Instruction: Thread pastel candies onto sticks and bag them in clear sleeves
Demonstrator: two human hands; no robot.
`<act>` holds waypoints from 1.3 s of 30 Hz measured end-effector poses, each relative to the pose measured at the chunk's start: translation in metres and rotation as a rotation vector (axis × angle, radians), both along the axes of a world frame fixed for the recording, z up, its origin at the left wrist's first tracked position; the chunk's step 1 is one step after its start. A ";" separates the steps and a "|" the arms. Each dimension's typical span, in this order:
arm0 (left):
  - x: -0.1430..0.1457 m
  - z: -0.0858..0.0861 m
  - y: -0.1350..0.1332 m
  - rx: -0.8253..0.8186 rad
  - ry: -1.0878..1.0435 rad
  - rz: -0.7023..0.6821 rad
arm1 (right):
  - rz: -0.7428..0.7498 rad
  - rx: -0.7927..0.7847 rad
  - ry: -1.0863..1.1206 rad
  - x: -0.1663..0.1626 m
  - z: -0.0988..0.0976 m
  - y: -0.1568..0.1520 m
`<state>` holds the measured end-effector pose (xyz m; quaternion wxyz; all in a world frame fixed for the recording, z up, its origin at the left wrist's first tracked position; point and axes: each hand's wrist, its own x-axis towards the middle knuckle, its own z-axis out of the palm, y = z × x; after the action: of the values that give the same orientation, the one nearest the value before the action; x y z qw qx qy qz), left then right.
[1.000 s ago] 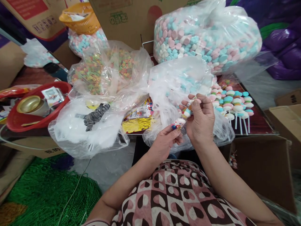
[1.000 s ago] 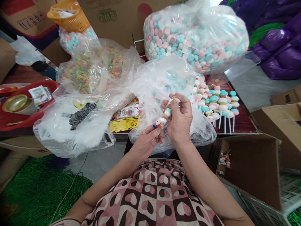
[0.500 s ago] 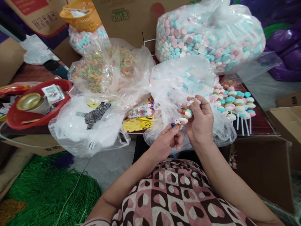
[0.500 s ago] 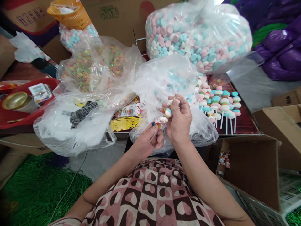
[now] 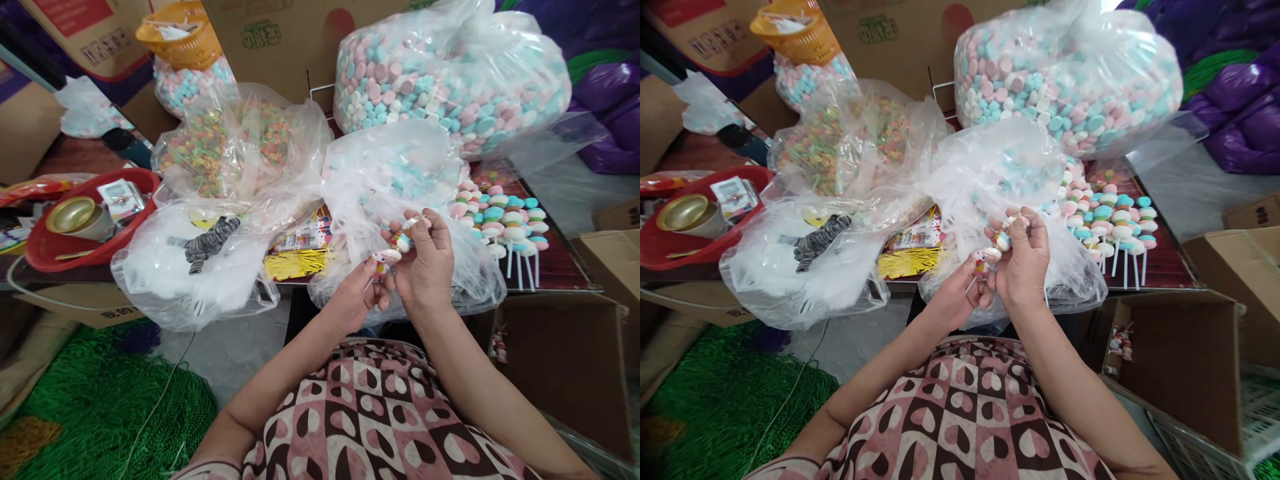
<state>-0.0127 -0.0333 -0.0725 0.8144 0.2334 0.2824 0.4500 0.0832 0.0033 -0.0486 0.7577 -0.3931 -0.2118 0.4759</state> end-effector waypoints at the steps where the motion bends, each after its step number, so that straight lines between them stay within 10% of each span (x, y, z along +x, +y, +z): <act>1: -0.001 0.000 0.000 0.001 -0.006 -0.008 | 0.004 -0.002 0.002 0.000 0.001 0.000; 12: 0.001 0.003 -0.009 -0.055 0.082 0.236 | 0.043 0.024 -0.003 0.001 0.004 -0.002; 32: -0.001 0.006 -0.007 -0.036 0.052 0.262 | 0.027 0.101 -0.054 0.004 0.009 -0.001; 39: -0.020 0.012 -0.019 0.069 0.418 0.228 | 0.008 0.120 -0.096 0.019 0.014 0.005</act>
<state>-0.0325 -0.0519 -0.0605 0.6735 0.3160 0.4539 0.4904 0.1018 0.0084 -0.0347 0.7671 -0.3684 -0.2775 0.4459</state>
